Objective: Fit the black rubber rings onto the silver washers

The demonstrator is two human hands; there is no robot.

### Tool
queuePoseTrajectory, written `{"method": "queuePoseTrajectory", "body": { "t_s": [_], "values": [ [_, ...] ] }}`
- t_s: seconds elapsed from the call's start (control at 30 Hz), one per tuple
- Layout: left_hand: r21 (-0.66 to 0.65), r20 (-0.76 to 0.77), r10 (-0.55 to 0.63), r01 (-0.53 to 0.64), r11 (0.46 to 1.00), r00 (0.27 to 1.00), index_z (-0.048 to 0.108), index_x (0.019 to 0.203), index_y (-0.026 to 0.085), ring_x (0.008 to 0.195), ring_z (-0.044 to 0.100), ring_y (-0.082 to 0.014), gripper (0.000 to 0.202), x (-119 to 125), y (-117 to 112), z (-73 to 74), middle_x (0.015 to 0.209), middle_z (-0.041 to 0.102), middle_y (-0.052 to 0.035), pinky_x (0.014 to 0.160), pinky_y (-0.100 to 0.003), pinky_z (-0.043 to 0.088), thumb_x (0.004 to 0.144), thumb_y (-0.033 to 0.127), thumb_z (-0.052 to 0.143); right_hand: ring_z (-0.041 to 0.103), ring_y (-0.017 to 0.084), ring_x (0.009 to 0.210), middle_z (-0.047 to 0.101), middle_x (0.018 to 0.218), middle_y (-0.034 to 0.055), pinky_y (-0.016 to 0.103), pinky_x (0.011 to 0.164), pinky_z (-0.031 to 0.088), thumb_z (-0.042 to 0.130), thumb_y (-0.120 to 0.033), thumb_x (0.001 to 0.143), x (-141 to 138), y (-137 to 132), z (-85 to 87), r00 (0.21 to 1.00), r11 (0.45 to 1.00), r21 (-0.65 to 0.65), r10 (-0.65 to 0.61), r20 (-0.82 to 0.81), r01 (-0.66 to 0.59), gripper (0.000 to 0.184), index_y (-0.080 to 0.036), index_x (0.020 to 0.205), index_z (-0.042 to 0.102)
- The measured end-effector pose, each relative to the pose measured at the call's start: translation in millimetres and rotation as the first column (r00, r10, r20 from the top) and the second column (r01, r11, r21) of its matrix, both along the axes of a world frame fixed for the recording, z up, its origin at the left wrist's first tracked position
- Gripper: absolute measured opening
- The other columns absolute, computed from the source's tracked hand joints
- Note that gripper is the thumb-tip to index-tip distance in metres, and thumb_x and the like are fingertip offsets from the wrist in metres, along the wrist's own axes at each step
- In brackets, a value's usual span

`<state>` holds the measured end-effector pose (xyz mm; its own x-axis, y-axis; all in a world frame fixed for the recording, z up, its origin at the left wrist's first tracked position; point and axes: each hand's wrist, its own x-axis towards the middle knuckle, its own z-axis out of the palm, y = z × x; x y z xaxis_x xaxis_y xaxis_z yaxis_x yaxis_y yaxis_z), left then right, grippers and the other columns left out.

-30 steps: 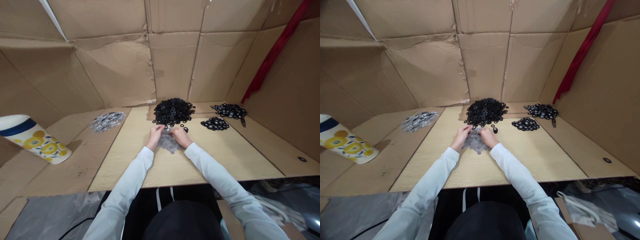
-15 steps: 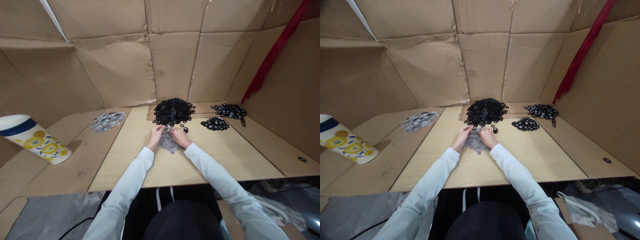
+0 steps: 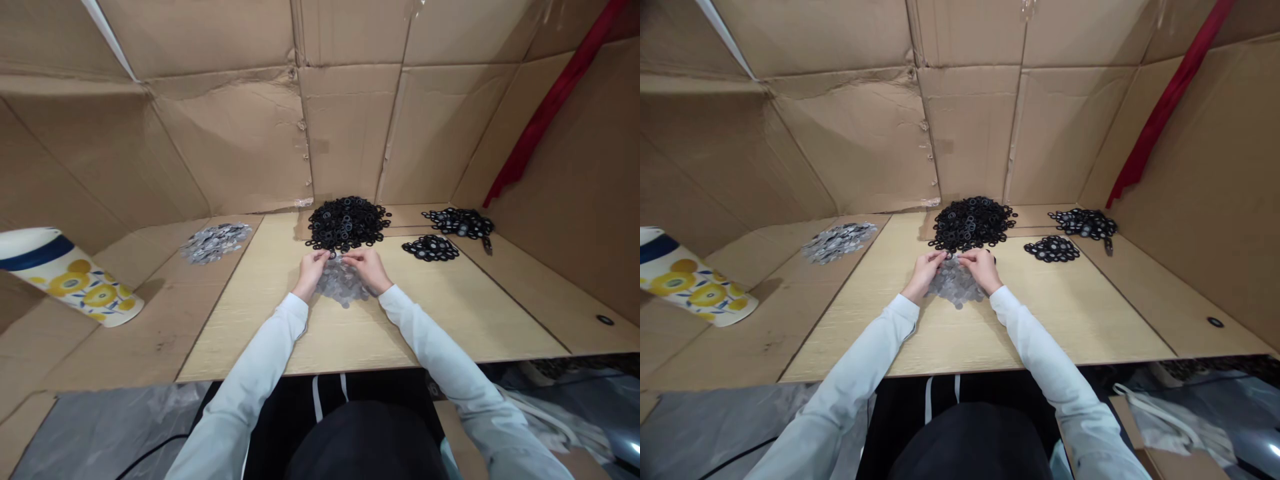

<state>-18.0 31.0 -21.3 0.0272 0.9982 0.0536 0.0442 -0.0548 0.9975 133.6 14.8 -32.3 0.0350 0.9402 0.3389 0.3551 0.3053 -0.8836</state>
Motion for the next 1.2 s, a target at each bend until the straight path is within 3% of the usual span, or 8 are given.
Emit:
{"method": "queuePoseTrajectory", "body": {
  "t_s": [0.1,0.2,0.3,0.43,0.67,0.8,0.97,1.2],
  "values": [
    [-0.006,0.012,-0.018,0.018,1.0,1.0,0.066,0.076,0.013,0.052,0.049,-0.008,0.02,1.8,-2.5,0.9,0.067,0.063,-0.0023,0.046,-0.019,0.033,0.067,0.031,0.064,0.064,0.017,0.068,0.07,0.084,0.0068,0.031,0.068,0.052,0.065,-0.034,0.065,-4.1,-1.8,2.6,0.943,0.993,-0.038,0.095,-0.32,-0.112,0.026,-0.015,0.082,0.07],
    [-0.018,0.068,-0.046,0.047,0.999,0.997,0.066,0.076,0.013,0.052,0.049,-0.0075,0.021,4.5,-5.3,1.6,0.067,0.063,-0.0022,0.047,-0.019,0.033,0.066,0.031,0.066,0.063,0.015,0.061,0.069,0.072,0.0047,0.03,0.062,0.053,0.071,-0.037,0.058,-8.9,-3.6,6.6,0.894,0.99,-0.086,0.06,-0.443,-0.11,0.033,-0.014,0.081,0.068],
    [-0.054,0.165,-0.099,0.109,0.993,0.981,0.066,0.076,0.013,0.055,0.051,-0.0078,0.02,7.6,-7.4,1.6,0.068,0.063,-0.0021,0.049,-0.019,0.036,0.064,0.03,0.068,0.062,0.015,0.055,0.065,0.061,0.0022,0.029,0.055,0.051,0.075,-0.038,0.051,-11.7,-3.8,8.5,0.896,0.99,-0.13,-0.012,-0.445,-0.052,0.034,-0.014,0.073,0.064],
    [-0.103,0.24,-0.12,0.148,0.984,0.963,0.066,0.076,0.013,0.059,0.053,-0.0084,0.02,10.6,-9.2,2.0,0.07,0.063,-0.0026,0.051,-0.019,0.037,0.063,0.028,0.07,0.062,0.017,0.058,0.065,0.063,0.0035,0.026,0.049,0.048,0.069,-0.039,0.058,-10.4,-2.9,7.8,0.932,0.994,-0.112,-0.042,-0.36,0.001,0.028,-0.015,0.071,0.063],
    [-0.109,0.28,-0.121,0.156,0.982,0.952,0.065,0.074,0.012,0.056,0.051,-0.0069,0.019,11.7,-10.0,1.0,0.065,0.06,-0.0009,0.049,-0.018,0.036,0.062,0.026,0.07,0.056,0.014,0.066,0.065,0.076,0.0051,0.028,0.063,0.046,0.063,-0.038,0.065,-5.2,-1.5,7.2,0.985,0.983,0.082,-0.156,-0.076,0.162,0.023,-0.016,0.071,0.066],
    [-0.117,0.302,-0.155,0.198,0.973,0.941,0.065,0.075,0.012,0.055,0.051,-0.0068,0.022,12.6,-10.2,-0.1,0.065,0.06,-0.0006,0.05,-0.018,0.036,0.062,0.029,0.07,0.055,0.014,0.062,0.063,0.074,0.0037,0.023,0.048,0.042,0.061,-0.041,0.066,-8.0,-1.1,5.4,0.974,0.996,-0.014,-0.09,-0.209,0.089,0.027,-0.016,0.074,0.062],
    [-0.098,0.312,-0.179,0.219,0.971,0.933,0.064,0.076,0.012,0.06,0.053,-0.008,0.029,13.2,-10.4,1.3,0.07,0.062,-0.0016,0.051,-0.019,0.037,0.059,0.034,0.072,0.057,0.014,0.062,0.061,0.069,0.0005,0.021,0.047,0.041,0.059,-0.041,0.068,-9.6,-2.1,6.0,0.958,1.0,-0.019,0.013,-0.288,-0.019,0.026,-0.018,0.079,0.057],
    [0.039,0.1,-0.195,0.192,0.981,0.976,0.062,0.071,0.013,0.056,0.05,-0.0093,0.024,11.9,-11.0,1.8,0.065,0.06,-0.0014,0.053,-0.021,0.036,0.063,0.035,0.067,0.056,0.013,0.062,0.06,0.069,-0.0013,0.023,0.053,0.044,0.066,-0.036,0.061,-10.9,-5.4,11.8,0.924,1.0,0.023,0.008,-0.381,0.001,0.031,-0.02,0.083,0.051]
  ]
}}
